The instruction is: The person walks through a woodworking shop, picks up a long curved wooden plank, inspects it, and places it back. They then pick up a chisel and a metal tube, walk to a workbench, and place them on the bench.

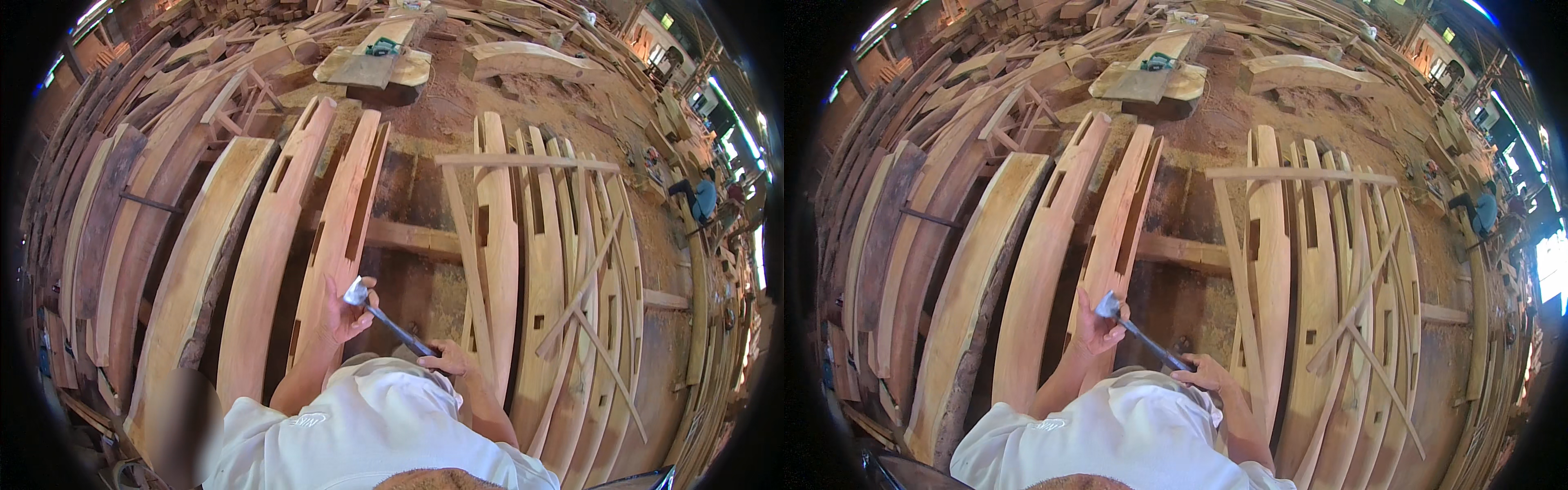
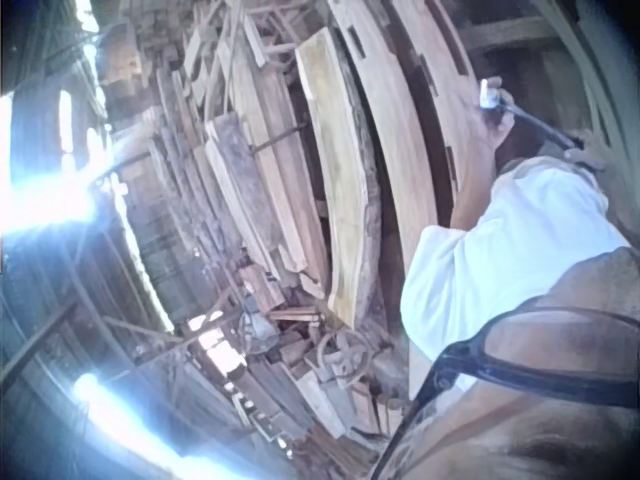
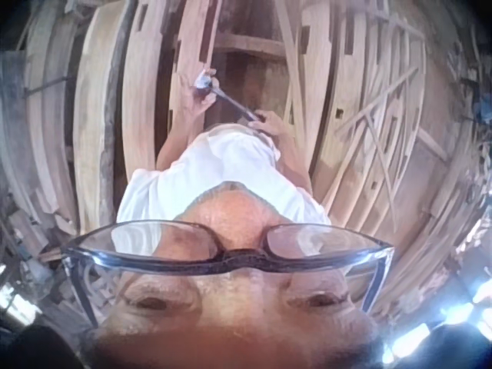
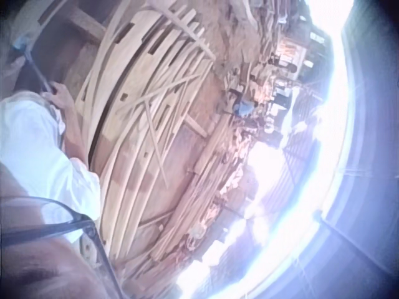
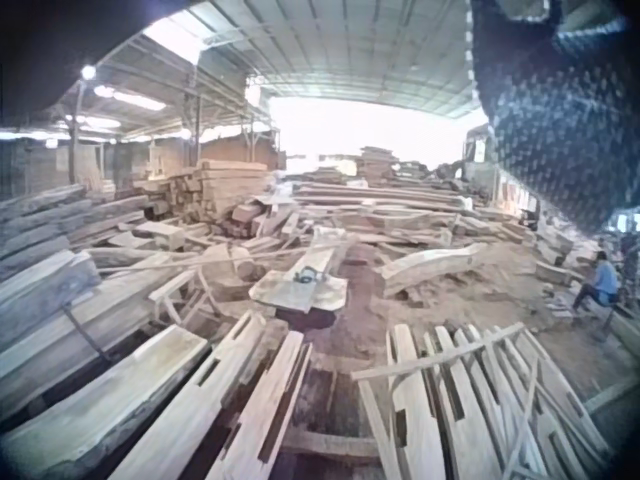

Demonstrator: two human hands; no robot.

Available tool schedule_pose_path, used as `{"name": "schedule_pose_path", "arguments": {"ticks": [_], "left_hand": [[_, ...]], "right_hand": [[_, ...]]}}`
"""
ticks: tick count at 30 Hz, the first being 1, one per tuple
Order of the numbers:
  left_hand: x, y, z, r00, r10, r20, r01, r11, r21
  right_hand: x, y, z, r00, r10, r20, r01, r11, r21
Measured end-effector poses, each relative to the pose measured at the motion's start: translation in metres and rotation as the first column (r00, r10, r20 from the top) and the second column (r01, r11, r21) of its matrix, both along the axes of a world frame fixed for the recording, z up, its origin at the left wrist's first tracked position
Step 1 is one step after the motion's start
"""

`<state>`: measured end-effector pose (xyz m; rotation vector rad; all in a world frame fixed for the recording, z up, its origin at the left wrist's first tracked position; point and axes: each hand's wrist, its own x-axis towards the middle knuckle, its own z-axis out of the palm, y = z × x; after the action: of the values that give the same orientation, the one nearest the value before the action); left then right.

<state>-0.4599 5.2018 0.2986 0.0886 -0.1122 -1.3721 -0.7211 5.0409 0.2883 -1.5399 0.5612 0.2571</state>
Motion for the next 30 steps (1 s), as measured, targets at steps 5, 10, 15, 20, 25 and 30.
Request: {"name": "schedule_pose_path", "arguments": {"ticks": [5,10,15,20,25,30], "left_hand": [[0.064,-0.049,-0.011,0.999,0.025,0.039,-0.024,0.999,-0.027],[0.135,-0.096,-0.016,0.991,0.123,0.048,-0.119,0.990,-0.079],[0.221,-0.155,-0.021,0.964,0.192,0.182,-0.165,0.974,-0.154],[0.290,-0.211,0.011,0.973,0.187,0.137,-0.176,0.980,-0.090],[0.356,-0.239,-0.002,0.959,0.212,0.188,-0.189,0.973,-0.133],[0.393,-0.292,0.018,0.956,0.281,0.085,-0.277,0.959,-0.051]], "right_hand": [[0.084,-0.100,0.004,0.976,0.217,0.020,-0.210,0.960,-0.183],[0.181,-0.171,0.012,0.937,0.343,0.071,-0.327,0.929,-0.172],[0.267,-0.229,0.010,0.919,0.377,0.112,-0.358,0.920,-0.159],[0.335,-0.282,0.007,0.933,0.339,0.118,-0.319,0.934,-0.160],[0.404,-0.323,0.009,0.905,0.397,0.153,-0.368,0.911,-0.187],[0.468,-0.360,-0.007,0.946,0.287,0.152,-0.313,0.930,0.193]]}}
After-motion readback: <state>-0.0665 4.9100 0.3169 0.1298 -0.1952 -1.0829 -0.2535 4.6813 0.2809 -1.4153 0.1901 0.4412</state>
